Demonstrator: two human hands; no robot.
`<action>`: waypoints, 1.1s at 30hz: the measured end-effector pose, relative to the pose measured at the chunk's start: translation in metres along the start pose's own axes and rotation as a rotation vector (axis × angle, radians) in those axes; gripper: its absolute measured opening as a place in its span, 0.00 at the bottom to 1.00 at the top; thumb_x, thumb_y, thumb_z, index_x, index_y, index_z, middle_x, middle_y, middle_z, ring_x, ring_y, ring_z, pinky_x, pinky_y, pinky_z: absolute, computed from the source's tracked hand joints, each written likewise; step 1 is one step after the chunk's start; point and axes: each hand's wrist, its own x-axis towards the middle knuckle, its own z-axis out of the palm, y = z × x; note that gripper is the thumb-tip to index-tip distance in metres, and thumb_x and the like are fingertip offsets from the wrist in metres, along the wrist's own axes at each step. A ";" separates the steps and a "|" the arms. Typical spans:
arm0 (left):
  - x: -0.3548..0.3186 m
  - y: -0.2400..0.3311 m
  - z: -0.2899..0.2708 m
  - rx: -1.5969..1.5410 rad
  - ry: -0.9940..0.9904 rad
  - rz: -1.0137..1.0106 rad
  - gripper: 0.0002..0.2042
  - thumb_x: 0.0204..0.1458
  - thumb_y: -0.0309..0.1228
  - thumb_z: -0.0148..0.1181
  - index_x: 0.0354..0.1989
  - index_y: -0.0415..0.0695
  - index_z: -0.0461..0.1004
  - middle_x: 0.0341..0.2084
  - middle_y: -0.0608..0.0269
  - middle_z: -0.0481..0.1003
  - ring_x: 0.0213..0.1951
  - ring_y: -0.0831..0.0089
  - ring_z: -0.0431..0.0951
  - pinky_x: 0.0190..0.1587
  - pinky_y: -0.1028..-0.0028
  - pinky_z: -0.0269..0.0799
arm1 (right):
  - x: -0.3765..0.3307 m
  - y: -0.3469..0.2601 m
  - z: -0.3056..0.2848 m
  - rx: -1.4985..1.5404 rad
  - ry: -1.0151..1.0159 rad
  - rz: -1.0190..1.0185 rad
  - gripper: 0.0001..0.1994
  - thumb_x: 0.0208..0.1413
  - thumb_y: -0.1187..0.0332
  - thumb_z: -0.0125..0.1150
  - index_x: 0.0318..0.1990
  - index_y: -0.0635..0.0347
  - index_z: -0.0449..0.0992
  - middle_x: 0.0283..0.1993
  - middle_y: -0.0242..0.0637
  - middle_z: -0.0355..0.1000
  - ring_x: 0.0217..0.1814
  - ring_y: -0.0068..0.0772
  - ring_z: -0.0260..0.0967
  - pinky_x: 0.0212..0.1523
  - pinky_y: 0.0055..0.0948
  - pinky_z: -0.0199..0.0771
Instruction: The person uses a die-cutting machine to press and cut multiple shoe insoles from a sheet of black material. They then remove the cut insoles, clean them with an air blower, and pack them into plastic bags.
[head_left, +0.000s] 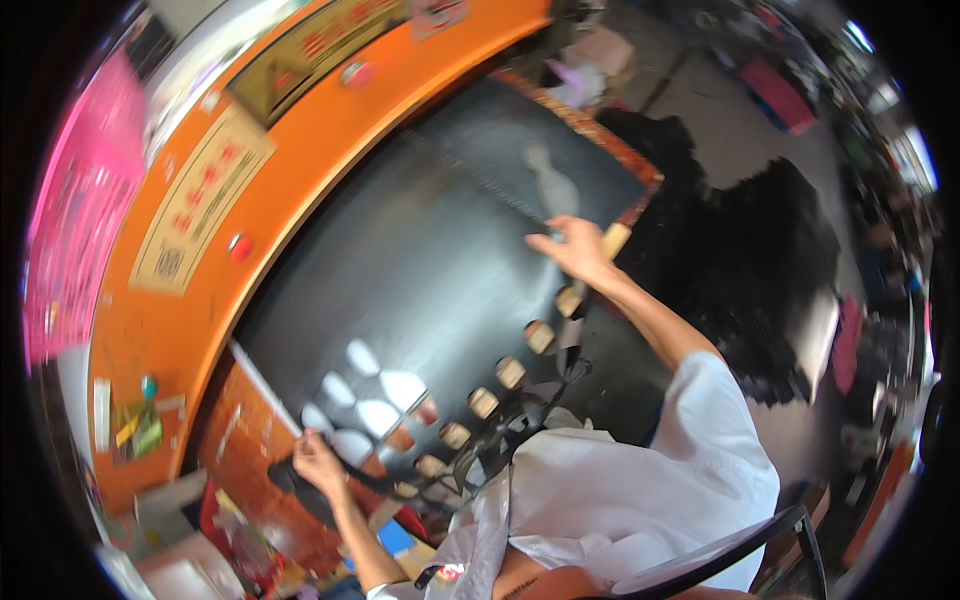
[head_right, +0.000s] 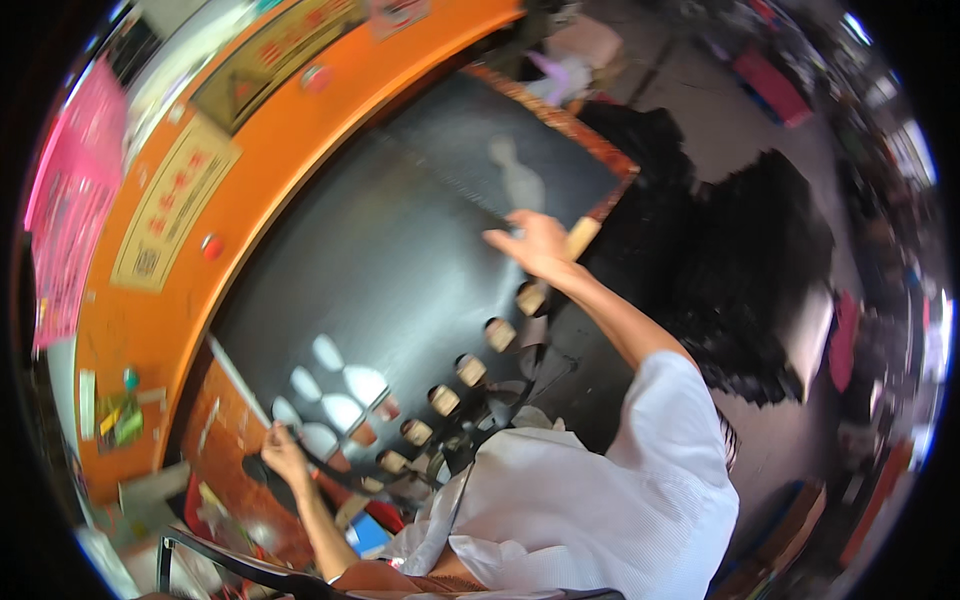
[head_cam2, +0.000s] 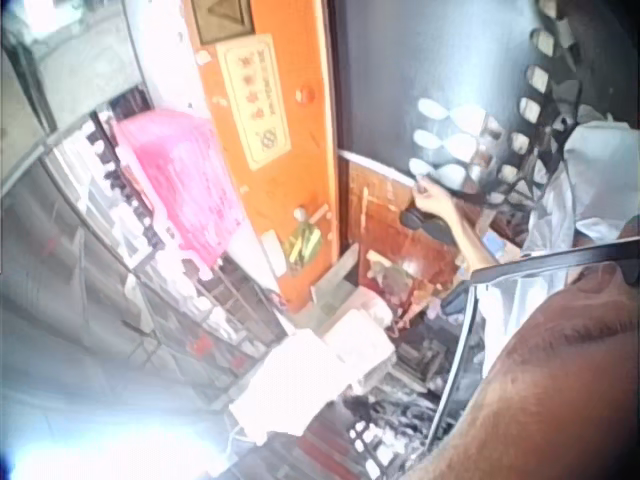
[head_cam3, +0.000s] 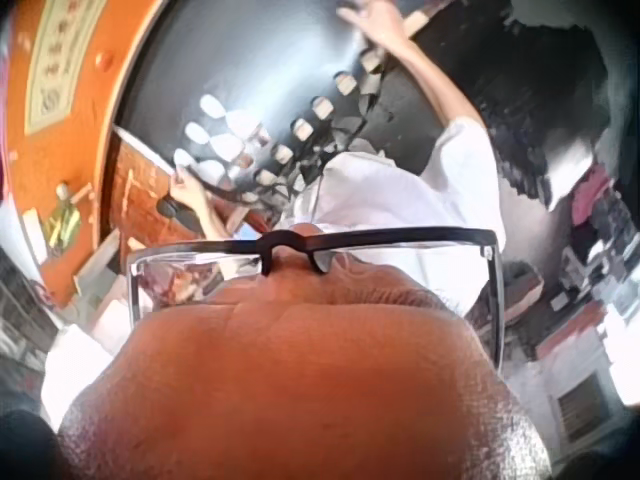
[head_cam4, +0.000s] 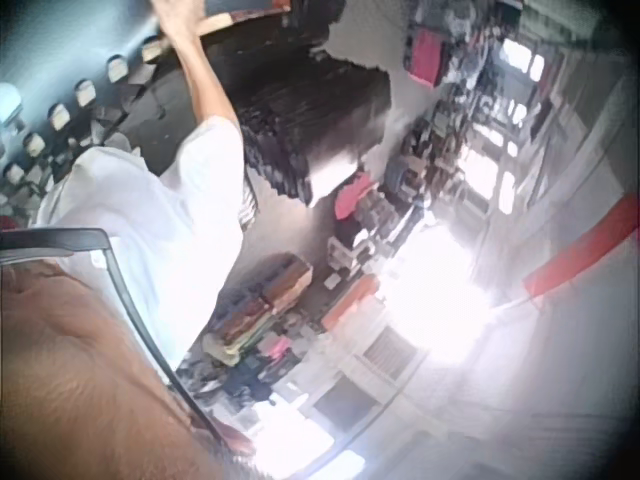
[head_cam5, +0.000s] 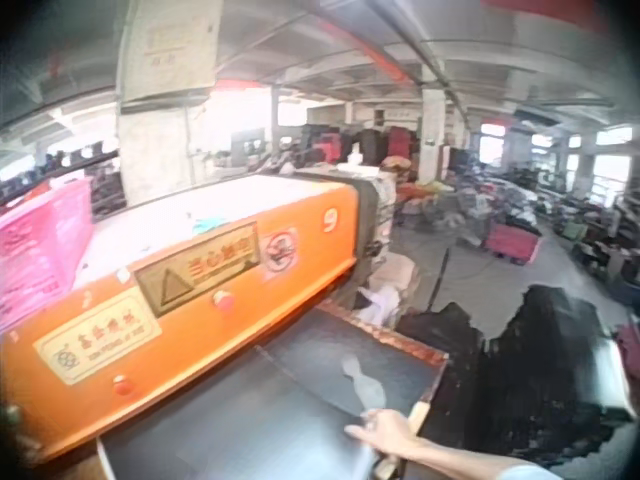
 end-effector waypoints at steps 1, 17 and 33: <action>0.034 -0.001 0.001 0.264 -0.044 0.092 0.18 0.68 0.40 0.59 0.34 0.34 0.79 0.20 0.63 0.78 0.24 0.78 0.77 0.27 0.74 0.73 | 0.020 -0.005 -0.002 0.052 -0.190 -0.033 0.33 0.50 0.42 0.72 0.48 0.69 0.83 0.34 0.49 0.82 0.38 0.47 0.82 0.45 0.44 0.79; 0.063 0.104 0.010 0.076 -0.411 -0.098 0.17 0.65 0.39 0.61 0.28 0.37 0.74 0.19 0.64 0.72 0.21 0.75 0.68 0.24 0.69 0.62 | -0.004 -0.022 -0.055 0.086 -0.001 -0.257 0.18 0.60 0.60 0.64 0.25 0.67 0.76 0.22 0.55 0.73 0.32 0.62 0.76 0.34 0.55 0.73; -0.260 0.543 0.389 -0.390 -1.277 0.482 0.14 0.70 0.39 0.56 0.38 0.41 0.76 0.12 0.72 0.63 0.11 0.85 0.59 0.14 0.79 0.57 | -0.294 0.204 -0.505 -0.330 0.971 0.382 0.18 0.61 0.59 0.69 0.27 0.66 0.76 0.24 0.53 0.70 0.20 0.38 0.59 0.26 0.39 0.67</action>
